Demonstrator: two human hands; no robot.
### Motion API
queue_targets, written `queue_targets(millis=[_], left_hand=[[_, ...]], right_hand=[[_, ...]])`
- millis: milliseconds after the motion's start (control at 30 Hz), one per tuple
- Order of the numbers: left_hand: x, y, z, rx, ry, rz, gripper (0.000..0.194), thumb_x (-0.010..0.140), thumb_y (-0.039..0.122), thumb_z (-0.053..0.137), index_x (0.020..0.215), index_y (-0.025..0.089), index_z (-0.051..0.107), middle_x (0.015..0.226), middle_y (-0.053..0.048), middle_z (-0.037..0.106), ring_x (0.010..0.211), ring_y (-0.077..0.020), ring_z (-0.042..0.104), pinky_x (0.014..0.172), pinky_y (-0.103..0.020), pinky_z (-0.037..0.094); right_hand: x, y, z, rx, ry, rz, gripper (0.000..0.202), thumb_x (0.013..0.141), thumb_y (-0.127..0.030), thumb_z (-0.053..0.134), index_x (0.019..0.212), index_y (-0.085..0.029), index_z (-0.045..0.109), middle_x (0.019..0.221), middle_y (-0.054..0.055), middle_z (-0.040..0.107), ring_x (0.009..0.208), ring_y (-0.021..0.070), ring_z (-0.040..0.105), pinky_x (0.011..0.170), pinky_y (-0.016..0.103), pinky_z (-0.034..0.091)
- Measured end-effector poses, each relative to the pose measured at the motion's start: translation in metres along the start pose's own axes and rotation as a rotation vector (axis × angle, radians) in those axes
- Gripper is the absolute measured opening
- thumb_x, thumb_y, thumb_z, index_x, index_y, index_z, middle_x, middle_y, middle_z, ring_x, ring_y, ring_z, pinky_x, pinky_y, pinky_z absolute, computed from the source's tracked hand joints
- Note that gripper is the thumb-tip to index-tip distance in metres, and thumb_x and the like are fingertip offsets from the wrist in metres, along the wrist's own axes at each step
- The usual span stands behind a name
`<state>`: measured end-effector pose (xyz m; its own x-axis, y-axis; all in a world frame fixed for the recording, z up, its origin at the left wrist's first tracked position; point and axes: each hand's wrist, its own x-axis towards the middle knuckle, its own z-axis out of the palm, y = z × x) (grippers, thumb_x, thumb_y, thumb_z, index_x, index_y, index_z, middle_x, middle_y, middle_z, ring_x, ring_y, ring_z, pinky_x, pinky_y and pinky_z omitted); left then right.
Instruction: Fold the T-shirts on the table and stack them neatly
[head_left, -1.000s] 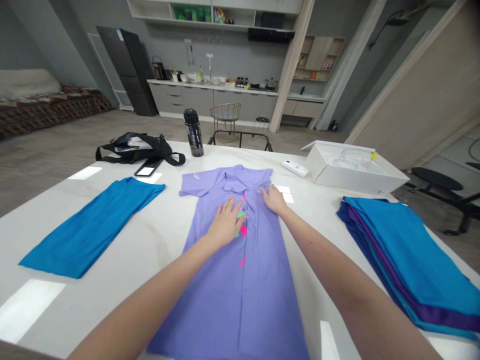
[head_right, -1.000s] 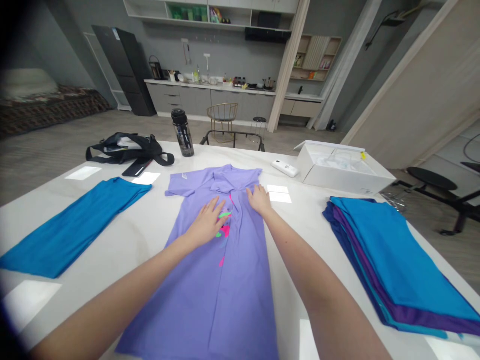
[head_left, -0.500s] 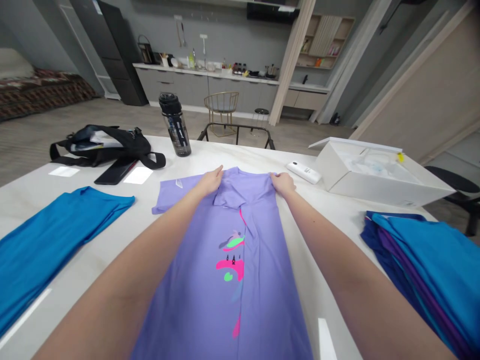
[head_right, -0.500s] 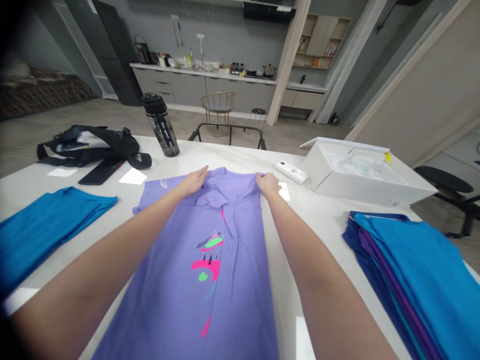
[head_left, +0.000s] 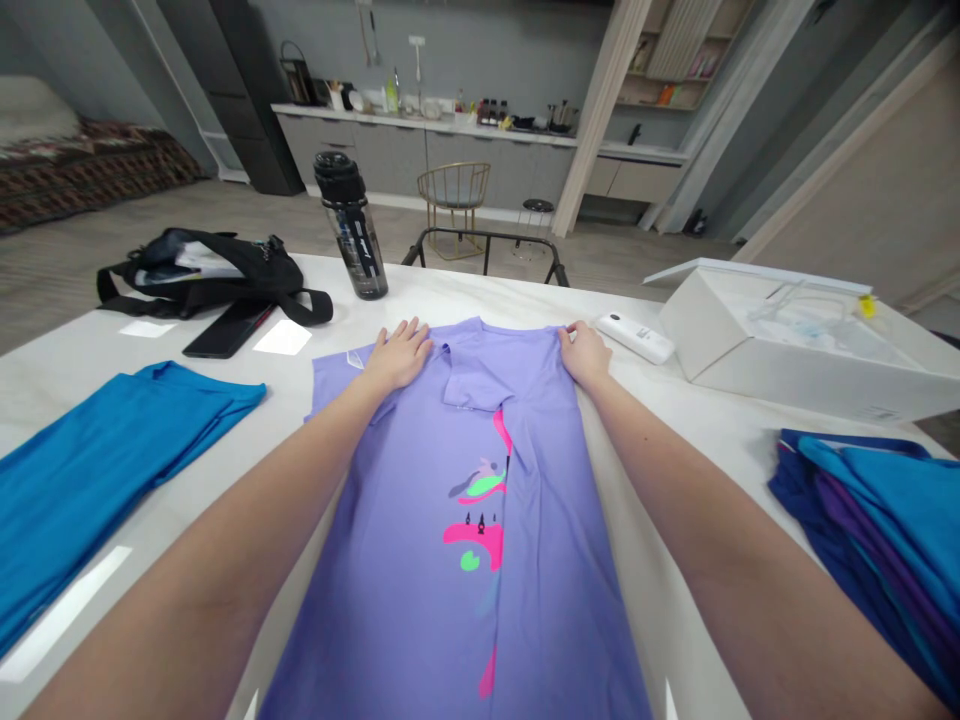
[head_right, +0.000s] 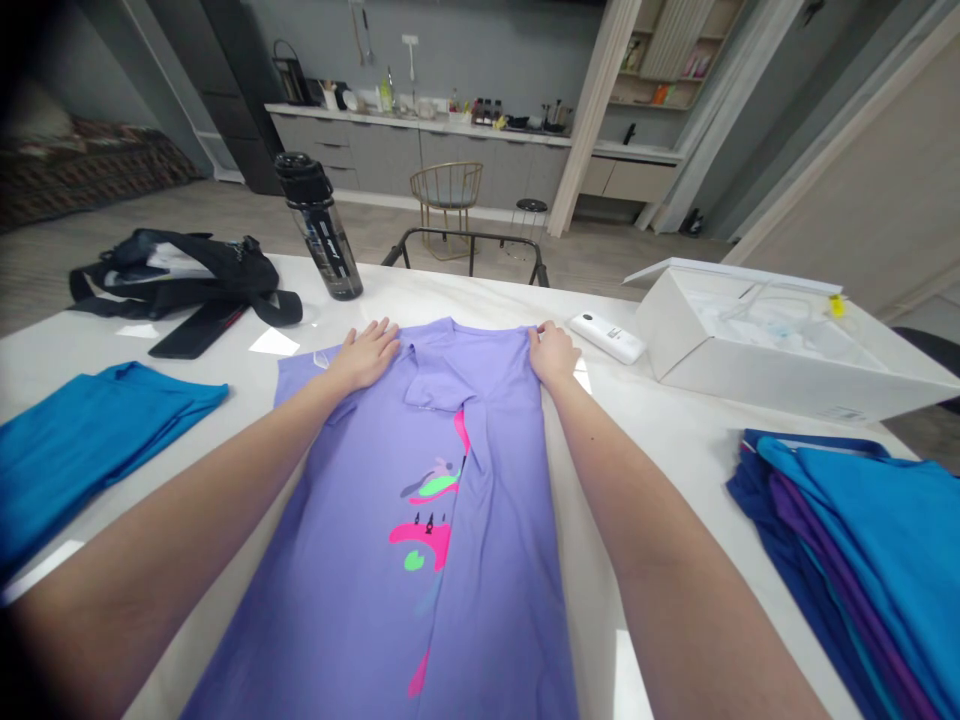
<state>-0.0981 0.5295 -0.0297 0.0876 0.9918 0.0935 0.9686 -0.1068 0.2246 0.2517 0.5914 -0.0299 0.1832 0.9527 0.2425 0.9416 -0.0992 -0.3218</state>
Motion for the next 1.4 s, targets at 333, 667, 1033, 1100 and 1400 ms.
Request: queue_targets(millis=[333,667,1033,1100,1400], left_hand=[[-0.027,0.129,0.012,-0.034,0.056,0.4,0.047,0.104,0.037,0.036,0.143,0.02,0.056,0.149,-0.01,0.058,0.138,-0.0227,0.053,0.119,-0.039,0.037],[-0.045,0.105,0.036,-0.09,-0.026,0.122,0.072,0.099,0.069,0.028,0.157,0.029,0.041,0.167,-0.008,0.03,0.156,-0.034,0.021,0.126,-0.062,0.01],[-0.048,0.02,-0.002,-0.101,0.095,-0.028,0.053,0.105,0.038,0.031,0.152,0.02,0.044,0.161,-0.012,0.042,0.15,-0.0258,0.037,0.124,-0.049,0.026],[-0.052,-0.014,-0.016,-0.041,0.141,-0.146,0.05,0.103,0.031,0.033,0.149,0.02,0.048,0.157,-0.013,0.048,0.144,-0.0283,0.045,0.121,-0.049,0.03],[-0.076,-0.102,-0.049,0.228,0.089,-0.443,0.04,0.099,0.038,0.043,0.123,0.017,0.065,0.132,-0.021,0.063,0.126,-0.0393,0.054,0.102,-0.057,0.042]], right_hand=[[-0.051,-0.046,0.001,-0.057,-0.124,-0.305,0.06,0.107,-0.047,0.023,0.138,-0.01,0.059,0.14,0.019,0.06,0.133,0.029,0.052,0.112,0.039,0.035],[-0.058,-0.043,0.008,-0.107,-0.318,-0.264,0.076,0.101,-0.068,0.022,0.162,-0.023,0.03,0.169,0.01,0.023,0.156,0.0324,0.016,0.124,0.059,0.011],[-0.06,-0.081,-0.003,-0.092,-0.083,-0.362,0.048,0.103,-0.047,0.04,0.139,-0.021,0.059,0.145,0.017,0.054,0.138,0.0352,0.041,0.118,0.069,0.013],[-0.059,-0.105,0.0,-0.023,-0.066,-0.45,0.042,0.102,-0.041,0.043,0.134,-0.021,0.063,0.138,0.017,0.058,0.13,0.033,0.047,0.117,0.061,0.024],[-0.027,-0.192,0.047,0.023,-0.229,-0.569,0.037,0.099,-0.029,0.052,0.134,-0.029,0.065,0.146,0.013,0.051,0.133,0.0339,0.042,0.107,0.058,0.037]])
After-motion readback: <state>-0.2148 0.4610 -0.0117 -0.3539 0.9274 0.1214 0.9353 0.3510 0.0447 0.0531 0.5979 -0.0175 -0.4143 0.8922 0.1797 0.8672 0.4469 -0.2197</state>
